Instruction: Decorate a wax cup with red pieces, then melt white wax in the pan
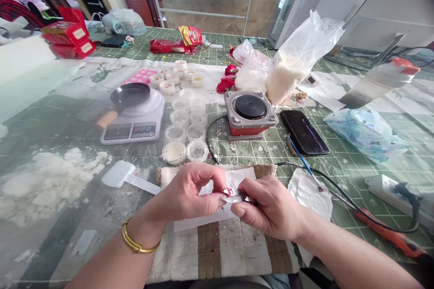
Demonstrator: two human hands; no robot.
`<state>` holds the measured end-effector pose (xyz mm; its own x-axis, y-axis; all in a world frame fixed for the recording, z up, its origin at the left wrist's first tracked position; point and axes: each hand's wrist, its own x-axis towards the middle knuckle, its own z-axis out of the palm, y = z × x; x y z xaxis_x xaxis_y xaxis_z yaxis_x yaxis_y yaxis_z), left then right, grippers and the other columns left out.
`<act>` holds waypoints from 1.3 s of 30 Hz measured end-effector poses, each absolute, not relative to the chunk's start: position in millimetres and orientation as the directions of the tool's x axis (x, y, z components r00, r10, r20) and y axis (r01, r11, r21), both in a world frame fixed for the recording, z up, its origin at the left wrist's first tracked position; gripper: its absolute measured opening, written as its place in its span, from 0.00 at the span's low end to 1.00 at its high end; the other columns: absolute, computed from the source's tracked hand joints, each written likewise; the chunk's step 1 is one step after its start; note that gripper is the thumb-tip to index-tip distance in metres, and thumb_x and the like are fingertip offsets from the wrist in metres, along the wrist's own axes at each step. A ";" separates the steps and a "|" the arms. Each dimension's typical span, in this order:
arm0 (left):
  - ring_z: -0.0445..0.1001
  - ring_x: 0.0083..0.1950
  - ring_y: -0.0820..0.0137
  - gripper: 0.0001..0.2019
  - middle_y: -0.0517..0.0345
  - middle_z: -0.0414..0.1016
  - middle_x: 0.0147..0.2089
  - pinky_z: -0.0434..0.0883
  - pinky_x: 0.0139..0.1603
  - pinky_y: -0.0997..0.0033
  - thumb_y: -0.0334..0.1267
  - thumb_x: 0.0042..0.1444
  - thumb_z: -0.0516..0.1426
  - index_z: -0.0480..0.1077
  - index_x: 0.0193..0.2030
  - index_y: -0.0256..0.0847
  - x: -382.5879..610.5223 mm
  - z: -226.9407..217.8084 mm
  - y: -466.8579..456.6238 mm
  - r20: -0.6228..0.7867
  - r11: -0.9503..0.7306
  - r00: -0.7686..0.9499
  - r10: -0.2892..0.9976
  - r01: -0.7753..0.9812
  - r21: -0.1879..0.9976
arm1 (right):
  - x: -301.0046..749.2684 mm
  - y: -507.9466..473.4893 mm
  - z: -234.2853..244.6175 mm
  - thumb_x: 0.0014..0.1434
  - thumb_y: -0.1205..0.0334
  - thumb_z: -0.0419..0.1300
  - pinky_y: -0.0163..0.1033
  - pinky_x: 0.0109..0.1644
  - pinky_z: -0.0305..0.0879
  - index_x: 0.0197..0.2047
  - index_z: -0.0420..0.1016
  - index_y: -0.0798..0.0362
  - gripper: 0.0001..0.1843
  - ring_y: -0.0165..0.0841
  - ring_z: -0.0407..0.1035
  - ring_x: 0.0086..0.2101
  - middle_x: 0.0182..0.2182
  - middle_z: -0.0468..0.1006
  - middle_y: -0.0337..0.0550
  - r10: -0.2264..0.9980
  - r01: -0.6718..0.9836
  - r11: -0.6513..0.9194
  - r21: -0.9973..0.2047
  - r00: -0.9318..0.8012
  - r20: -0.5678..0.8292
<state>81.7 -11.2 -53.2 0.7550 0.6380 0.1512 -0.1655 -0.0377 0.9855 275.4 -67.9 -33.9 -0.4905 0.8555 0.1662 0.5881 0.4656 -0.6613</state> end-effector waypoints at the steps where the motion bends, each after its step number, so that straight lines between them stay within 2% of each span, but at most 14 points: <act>1: 0.65 0.29 0.73 0.04 0.59 0.66 0.27 0.62 0.30 0.71 0.27 0.50 0.58 0.67 0.28 0.37 81.7 -53.4 -11.1 0.156 -0.042 0.751 0.641 -0.169 0.985 | 275.5 -68.2 -33.6 0.60 0.52 0.49 0.32 0.22 0.41 0.26 0.53 0.51 0.16 0.24 0.48 0.18 0.17 0.54 0.30 0.855 0.591 0.466 -0.658 -0.491 0.164; 8: 0.64 0.29 0.74 0.05 0.59 0.66 0.27 0.62 0.31 0.72 0.26 0.50 0.58 0.67 0.28 0.37 82.5 -55.4 -10.2 0.176 -0.055 0.737 0.652 -0.186 0.981 | 276.9 -69.0 -34.1 0.61 0.52 0.48 0.33 0.22 0.41 0.25 0.52 0.51 0.17 0.23 0.48 0.18 0.17 0.53 0.31 0.857 0.605 0.468 -0.644 -0.488 0.165; 16: 0.65 0.29 0.73 0.04 0.58 0.67 0.26 0.63 0.31 0.72 0.29 0.51 0.58 0.67 0.27 0.36 81.0 -50.5 -10.2 0.157 -0.067 0.745 0.648 -0.150 0.986 | 275.2 -67.9 -36.3 0.58 0.49 0.51 0.32 0.21 0.43 0.26 0.54 0.51 0.17 0.23 0.46 0.17 0.16 0.53 0.29 0.866 0.597 0.469 -0.650 -0.456 0.206; 20: 0.66 0.30 0.72 0.04 0.57 0.67 0.27 0.63 0.31 0.71 0.30 0.51 0.58 0.67 0.27 0.36 81.2 -51.6 -10.3 0.153 -0.067 0.751 0.642 -0.144 0.987 | 275.2 -67.5 -35.5 0.59 0.51 0.50 0.32 0.22 0.43 0.26 0.54 0.51 0.16 0.23 0.47 0.18 0.17 0.54 0.30 0.856 0.597 0.483 -0.640 -0.477 0.201; 39: 0.64 0.29 0.73 0.05 0.59 0.66 0.26 0.62 0.31 0.72 0.25 0.48 0.57 0.67 0.27 0.37 81.8 -52.8 -11.0 0.180 -0.057 0.738 0.650 -0.189 0.980 | 275.7 -68.0 -34.2 0.61 0.49 0.48 0.33 0.21 0.43 0.24 0.55 0.51 0.18 0.23 0.49 0.18 0.16 0.56 0.31 0.851 0.618 0.497 -0.610 -0.486 0.201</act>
<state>81.8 -11.0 -52.8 0.7385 0.6497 0.1802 -0.1886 -0.0575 0.9804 275.7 -68.0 -34.2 -0.4859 0.8506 0.2008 0.6176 0.4968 -0.6098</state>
